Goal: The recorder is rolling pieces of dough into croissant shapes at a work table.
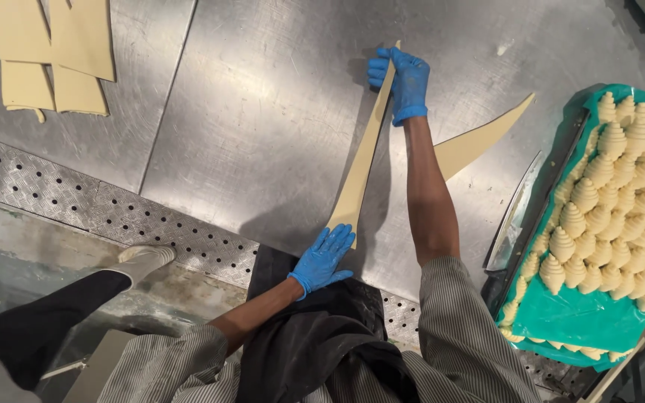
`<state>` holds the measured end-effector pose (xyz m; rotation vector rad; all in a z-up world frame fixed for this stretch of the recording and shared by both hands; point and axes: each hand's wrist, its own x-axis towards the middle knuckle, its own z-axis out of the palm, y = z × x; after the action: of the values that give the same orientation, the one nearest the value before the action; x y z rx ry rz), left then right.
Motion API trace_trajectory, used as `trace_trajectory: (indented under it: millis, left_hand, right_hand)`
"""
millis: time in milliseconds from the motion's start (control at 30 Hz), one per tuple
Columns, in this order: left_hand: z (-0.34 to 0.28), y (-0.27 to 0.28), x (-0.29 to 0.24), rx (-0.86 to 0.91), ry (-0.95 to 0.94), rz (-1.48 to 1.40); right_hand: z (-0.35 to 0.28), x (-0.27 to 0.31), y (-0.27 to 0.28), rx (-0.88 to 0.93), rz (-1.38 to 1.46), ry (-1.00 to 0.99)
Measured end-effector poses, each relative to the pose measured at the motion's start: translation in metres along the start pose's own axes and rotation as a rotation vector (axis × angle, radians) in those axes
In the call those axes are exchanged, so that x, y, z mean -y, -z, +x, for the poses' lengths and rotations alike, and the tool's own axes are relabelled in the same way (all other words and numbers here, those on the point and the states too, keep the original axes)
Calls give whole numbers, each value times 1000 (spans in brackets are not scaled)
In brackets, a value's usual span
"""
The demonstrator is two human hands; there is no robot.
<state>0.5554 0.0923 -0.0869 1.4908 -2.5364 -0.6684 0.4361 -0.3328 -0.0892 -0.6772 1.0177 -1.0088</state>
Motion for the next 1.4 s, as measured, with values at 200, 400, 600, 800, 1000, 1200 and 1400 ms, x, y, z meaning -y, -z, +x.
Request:
trace_trajectory:
  millis: [200, 400, 600, 800, 1000, 1200, 1400]
  left_hand:
    - [1, 4, -1, 9, 0, -6]
    - [3, 5, -1, 27, 7, -25]
    - [6, 35, 13, -21, 22, -231]
    - [-19, 33, 41, -62, 269, -146]
    - [-33, -3, 25, 19, 197, -31]
    - [-37, 2, 22, -2, 183, -82]
    - [-66, -20, 17, 17, 6, -48]
  right_hand:
    - [33, 4, 5, -41, -90, 25]
    - [56, -7, 18, 13, -195, 73]
    - [-4, -19, 31, -20, -450, 440]
    - [-305, -79, 49, 146, -1472, 420]
    - [-418, -148, 38, 152, -1729, 248]
    - [-421, -149, 41, 118, -1641, 326]
    - [-447, -173, 70, 336, -1711, 371]
